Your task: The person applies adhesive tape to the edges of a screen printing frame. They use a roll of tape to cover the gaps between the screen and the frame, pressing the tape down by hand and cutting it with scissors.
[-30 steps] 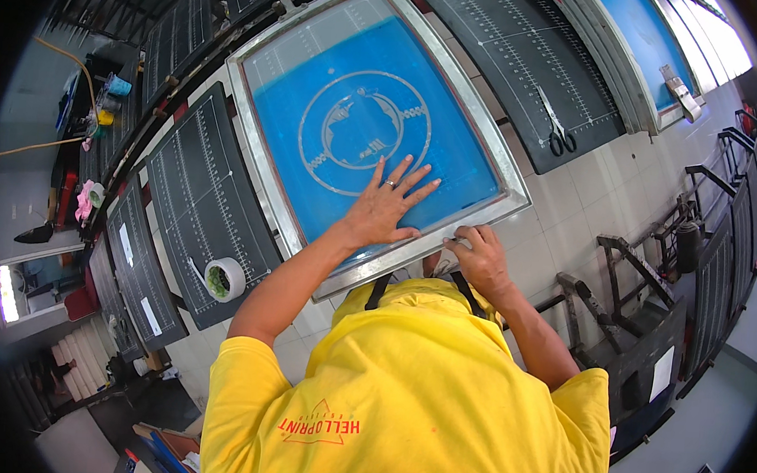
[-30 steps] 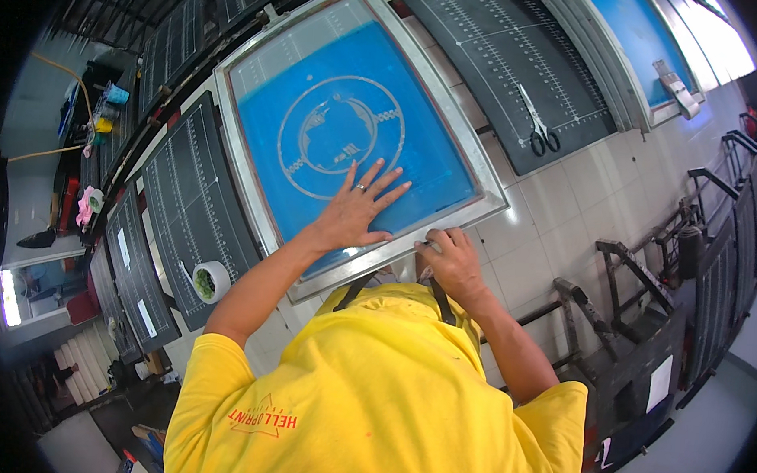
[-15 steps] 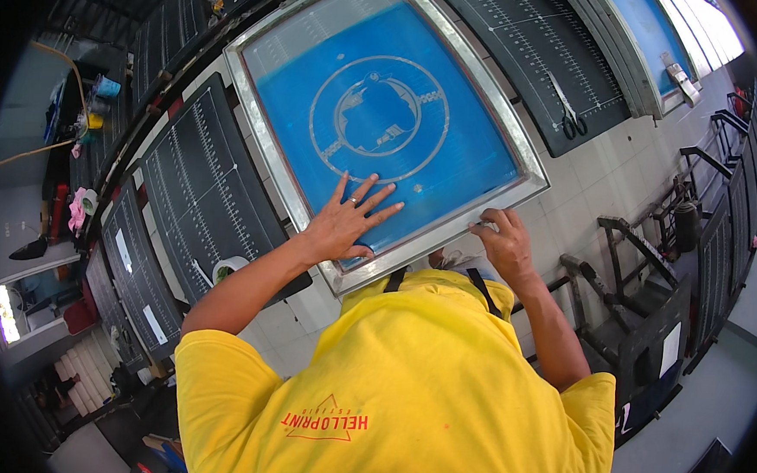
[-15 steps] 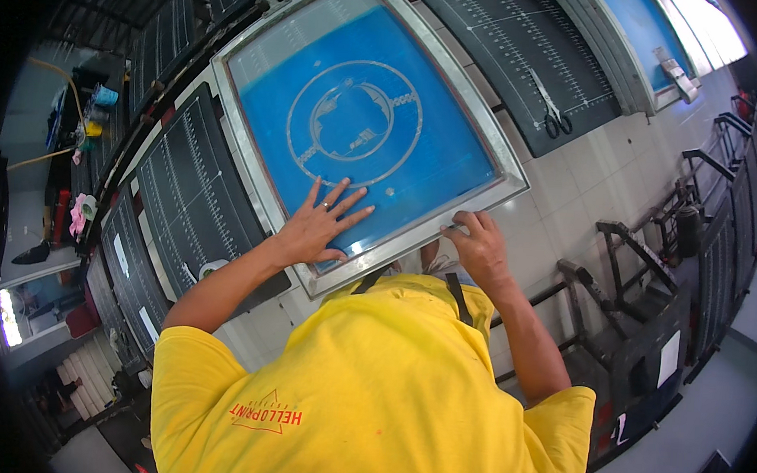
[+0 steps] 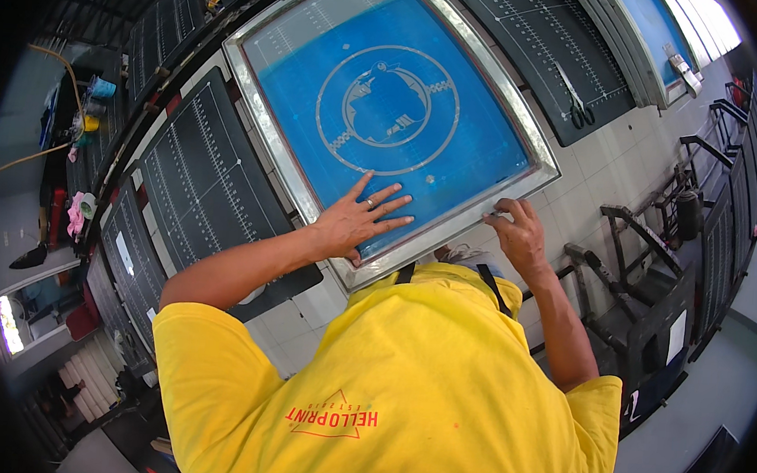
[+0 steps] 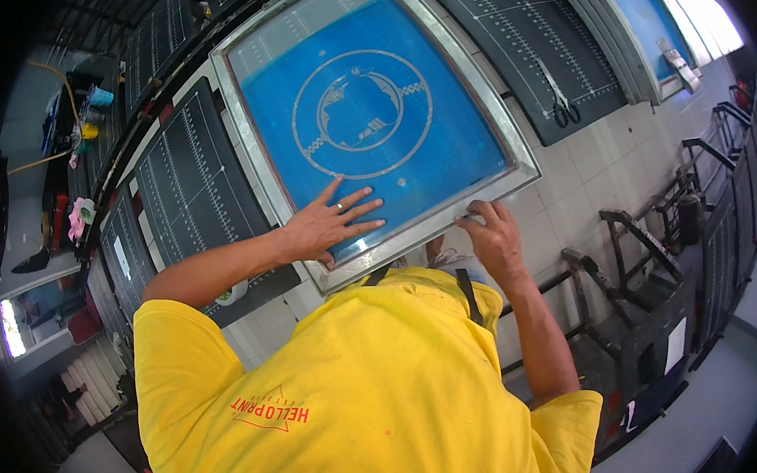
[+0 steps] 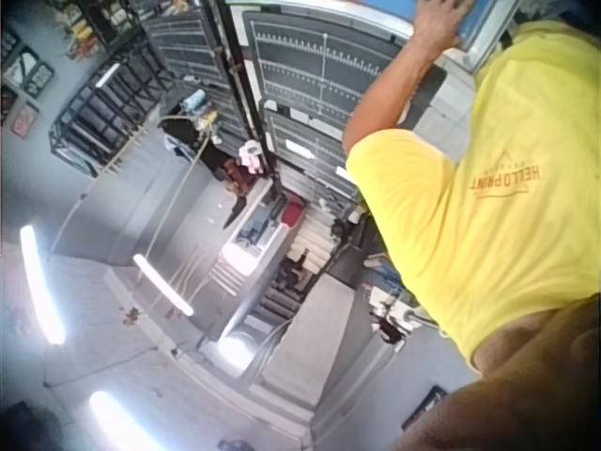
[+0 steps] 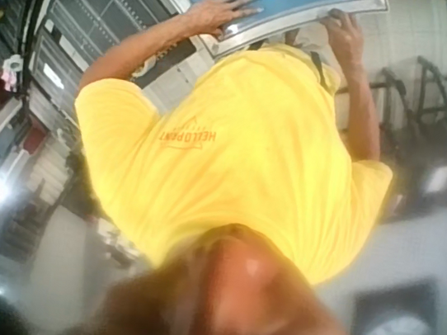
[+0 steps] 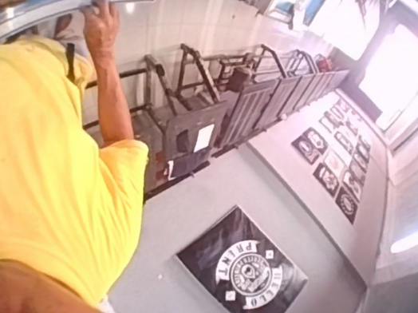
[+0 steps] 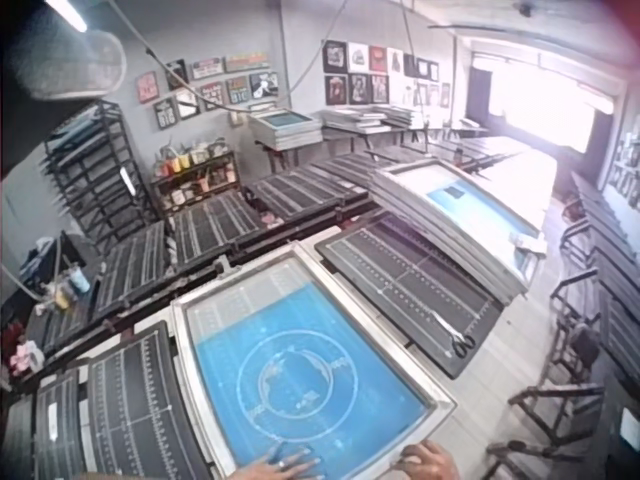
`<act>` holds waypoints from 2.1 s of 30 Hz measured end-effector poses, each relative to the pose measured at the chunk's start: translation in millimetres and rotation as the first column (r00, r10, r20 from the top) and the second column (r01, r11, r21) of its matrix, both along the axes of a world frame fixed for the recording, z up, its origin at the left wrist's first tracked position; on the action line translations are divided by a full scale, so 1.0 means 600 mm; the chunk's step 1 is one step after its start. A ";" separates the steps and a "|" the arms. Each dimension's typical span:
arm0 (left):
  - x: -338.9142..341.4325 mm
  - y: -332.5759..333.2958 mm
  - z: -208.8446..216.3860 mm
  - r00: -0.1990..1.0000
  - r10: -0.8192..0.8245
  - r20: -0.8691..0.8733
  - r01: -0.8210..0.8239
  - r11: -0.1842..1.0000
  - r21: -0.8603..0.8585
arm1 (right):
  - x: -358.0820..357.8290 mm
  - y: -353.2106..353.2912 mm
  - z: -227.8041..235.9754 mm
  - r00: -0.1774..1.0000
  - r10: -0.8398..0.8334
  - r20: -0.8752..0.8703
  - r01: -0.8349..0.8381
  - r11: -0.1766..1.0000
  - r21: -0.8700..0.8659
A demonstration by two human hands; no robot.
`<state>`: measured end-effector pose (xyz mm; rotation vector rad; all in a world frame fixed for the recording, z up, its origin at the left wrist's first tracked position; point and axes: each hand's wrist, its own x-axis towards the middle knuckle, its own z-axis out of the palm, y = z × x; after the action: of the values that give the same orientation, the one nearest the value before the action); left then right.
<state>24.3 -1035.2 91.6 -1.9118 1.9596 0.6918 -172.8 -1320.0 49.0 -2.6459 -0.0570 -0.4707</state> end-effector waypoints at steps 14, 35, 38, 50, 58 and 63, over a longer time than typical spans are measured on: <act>0.015 -0.007 -0.061 0.985 -0.054 -0.166 0.004 0.957 -0.290 | 0.003 0.002 0.003 1.000 0.011 0.000 -0.011 1.000 0.018; 0.016 -0.012 0.004 0.984 -0.151 -0.090 0.153 0.988 0.020 | 0.001 0.001 0.004 1.000 -0.013 -0.010 0.013 1.000 0.010; 0.027 -0.018 0.011 0.972 -0.124 -0.199 0.123 0.992 -0.017 | 0.001 0.004 0.003 1.000 -0.018 -0.002 0.018 1.000 0.019; 0.003 -0.026 -0.054 0.941 0.011 -0.338 -0.123 0.942 -0.311 | 0.001 0.001 -0.001 1.000 -0.007 -0.012 0.007 1.000 0.023; 0.009 -0.013 -0.073 0.876 0.046 -0.479 -0.197 0.942 -0.271 | 0.003 0.006 0.006 0.999 -0.018 -0.028 0.018 1.000 0.003; 0.008 -0.012 -0.053 0.934 0.005 -0.357 -0.107 0.958 -0.268 | 0.000 0.007 0.000 0.999 -0.033 -0.027 0.033 0.999 -0.002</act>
<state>29.3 -1042.6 59.7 -2.1380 2.3391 0.8617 -172.7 -1315.6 49.0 -2.6582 -0.0053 -0.4465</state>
